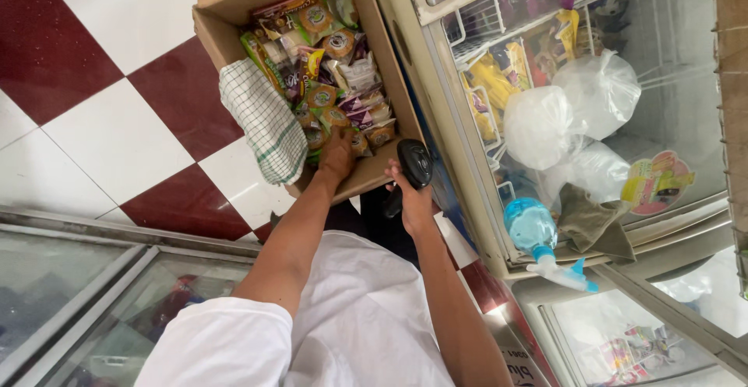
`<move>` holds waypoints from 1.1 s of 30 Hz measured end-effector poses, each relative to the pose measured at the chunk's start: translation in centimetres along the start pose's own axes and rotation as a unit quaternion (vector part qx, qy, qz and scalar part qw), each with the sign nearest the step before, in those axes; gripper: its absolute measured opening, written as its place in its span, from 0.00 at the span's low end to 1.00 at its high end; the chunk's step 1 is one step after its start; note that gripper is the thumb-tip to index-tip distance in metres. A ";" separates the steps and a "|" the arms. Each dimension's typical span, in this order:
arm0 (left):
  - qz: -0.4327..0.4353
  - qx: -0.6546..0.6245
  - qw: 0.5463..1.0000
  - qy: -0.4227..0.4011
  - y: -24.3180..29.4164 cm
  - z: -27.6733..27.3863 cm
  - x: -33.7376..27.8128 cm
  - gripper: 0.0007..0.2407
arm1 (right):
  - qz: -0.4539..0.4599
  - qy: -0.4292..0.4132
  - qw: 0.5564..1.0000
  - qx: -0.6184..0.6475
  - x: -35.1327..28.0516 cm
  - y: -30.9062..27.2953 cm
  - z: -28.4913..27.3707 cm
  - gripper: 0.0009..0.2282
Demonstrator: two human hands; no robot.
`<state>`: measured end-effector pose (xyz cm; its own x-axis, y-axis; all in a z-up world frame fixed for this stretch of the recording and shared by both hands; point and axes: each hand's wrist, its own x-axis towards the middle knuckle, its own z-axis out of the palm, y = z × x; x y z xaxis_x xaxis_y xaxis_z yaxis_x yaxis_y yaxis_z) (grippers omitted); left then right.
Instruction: The person wipes down the store shelves with a cloth and then stocks packaged snack items by scanning each one with a handheld scanner and placing it onto the shelf.
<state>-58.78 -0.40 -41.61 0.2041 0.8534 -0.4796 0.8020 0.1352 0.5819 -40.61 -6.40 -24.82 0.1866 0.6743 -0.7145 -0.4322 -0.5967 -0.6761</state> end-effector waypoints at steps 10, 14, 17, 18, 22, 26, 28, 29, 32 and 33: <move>0.037 0.122 0.991 -0.047 -2.1 1.2 2.5 0.22 | -0.002 0.015 1.000 -0.021 -0.3 -0.8 0.9 0.17; 0.064 0.078 0.995 0.024 -0.6 -1.8 2.1 0.10 | 0.000 0.020 1.000 -0.016 0.0 -0.7 0.8 0.16; 0.148 -0.067 0.977 0.138 0.8 -5.6 -0.9 0.06 | 0.001 0.018 1.000 -0.010 0.0 -0.7 0.8 0.14; 0.157 -0.140 0.965 0.158 1.9 -7.2 -1.7 0.06 | -0.003 0.018 1.000 -0.008 0.1 -0.8 0.8 0.14; 0.107 -0.295 0.942 0.116 6.1 -11.7 -4.4 0.08 | -0.047 0.036 0.998 0.011 -0.4 -1.1 1.0 0.15; 0.072 -0.355 0.931 0.048 9.5 -14.2 -6.5 0.08 | -0.076 0.075 0.991 0.082 -1.6 -3.9 1.7 0.17; 0.113 -0.413 0.903 0.032 11.3 -14.6 -7.0 0.08 | -0.107 0.047 0.985 0.126 -3.1 -5.5 1.9 0.18; 0.126 -0.408 0.904 0.028 12.3 -14.8 -7.1 0.08 | -0.135 0.012 0.977 0.164 -3.5 -6.5 2.1 0.20; 0.198 -0.504 0.840 -0.031 15.4 -16.2 -7.9 0.07 | -0.223 0.042 0.961 0.159 -5.6 -9.3 2.4 0.21; 0.211 -0.481 0.850 -0.045 16.5 -17.1 -8.2 0.08 | -0.231 0.045 0.958 0.165 -6.5 -10.3 2.3 0.21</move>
<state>-56.85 3.47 -16.83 0.4374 0.8916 -0.1173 -0.1750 0.2123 0.9614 -39.41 -3.67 -12.79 0.4950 0.7837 -0.3752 -0.5376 -0.0630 -0.8408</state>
